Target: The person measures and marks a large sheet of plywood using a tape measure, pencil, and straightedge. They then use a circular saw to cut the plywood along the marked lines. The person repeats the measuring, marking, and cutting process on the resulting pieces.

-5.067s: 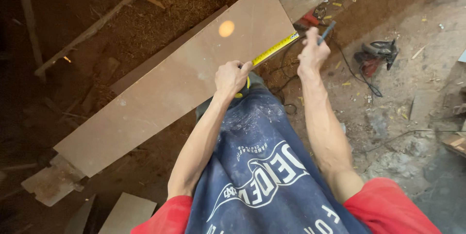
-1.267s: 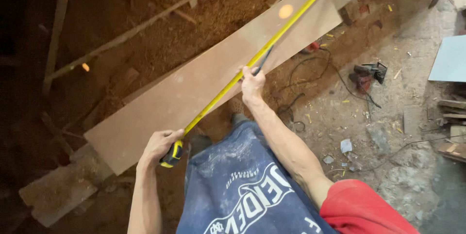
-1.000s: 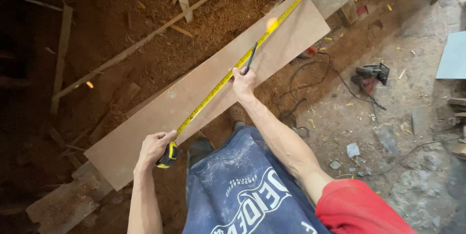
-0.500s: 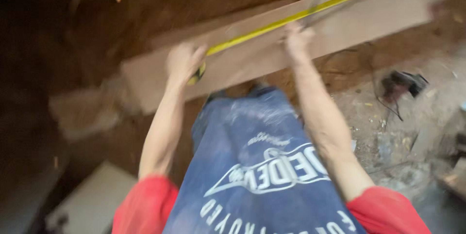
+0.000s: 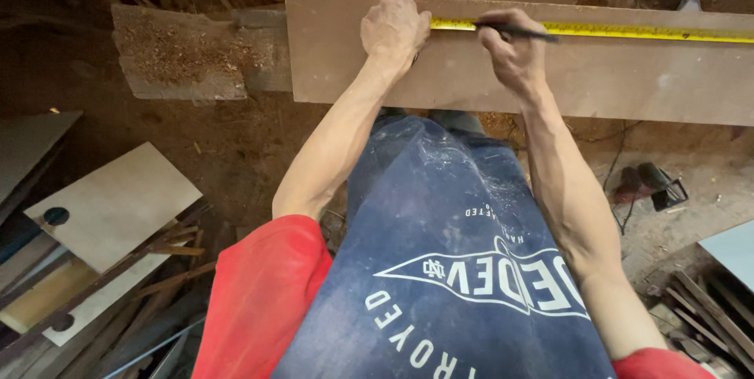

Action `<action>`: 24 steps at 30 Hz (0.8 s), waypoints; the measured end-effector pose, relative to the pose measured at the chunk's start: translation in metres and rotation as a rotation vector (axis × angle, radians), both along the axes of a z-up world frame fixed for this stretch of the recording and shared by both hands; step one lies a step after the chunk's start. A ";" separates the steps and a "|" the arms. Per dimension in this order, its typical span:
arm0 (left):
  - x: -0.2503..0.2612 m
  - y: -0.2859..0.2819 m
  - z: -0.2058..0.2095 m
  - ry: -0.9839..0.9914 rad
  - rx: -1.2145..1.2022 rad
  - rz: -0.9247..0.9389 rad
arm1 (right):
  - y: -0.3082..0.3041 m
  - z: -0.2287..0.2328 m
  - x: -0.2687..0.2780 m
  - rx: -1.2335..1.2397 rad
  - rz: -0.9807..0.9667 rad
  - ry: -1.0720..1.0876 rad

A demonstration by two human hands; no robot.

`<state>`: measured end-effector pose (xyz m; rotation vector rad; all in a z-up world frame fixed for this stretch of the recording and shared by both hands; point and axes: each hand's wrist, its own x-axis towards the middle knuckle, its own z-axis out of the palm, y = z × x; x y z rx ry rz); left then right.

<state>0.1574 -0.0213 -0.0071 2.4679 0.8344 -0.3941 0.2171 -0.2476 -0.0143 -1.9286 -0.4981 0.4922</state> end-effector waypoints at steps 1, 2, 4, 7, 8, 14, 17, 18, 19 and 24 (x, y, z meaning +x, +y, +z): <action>0.001 0.000 0.000 0.004 -0.001 -0.002 | 0.010 -0.001 0.004 -0.015 0.000 0.022; 0.002 0.001 0.000 0.008 -0.001 -0.004 | 0.019 -0.002 0.008 -0.030 0.000 0.045; 0.004 0.003 0.000 0.020 -0.024 0.000 | 0.034 -0.007 0.016 -0.025 0.007 0.064; 0.004 0.004 0.001 0.003 -0.023 -0.009 | 0.043 -0.016 0.021 -0.001 0.016 0.072; 0.004 0.004 0.001 -0.008 -0.016 -0.014 | 0.044 -0.018 0.022 -0.016 0.015 0.081; 0.003 0.001 -0.004 -0.055 0.061 -0.038 | 0.037 -0.024 0.023 -0.061 0.020 0.114; 0.003 0.002 -0.005 -0.024 0.033 -0.032 | 0.040 -0.024 0.023 -0.056 0.024 0.123; 0.004 0.002 -0.004 0.005 0.013 -0.030 | 0.041 -0.024 0.023 -0.055 0.023 0.129; 0.004 0.002 -0.004 0.033 -0.008 -0.028 | 0.041 -0.023 0.023 -0.061 0.021 0.129; 0.004 0.002 -0.003 0.039 -0.022 -0.019 | 0.042 -0.021 0.024 -0.110 0.055 0.064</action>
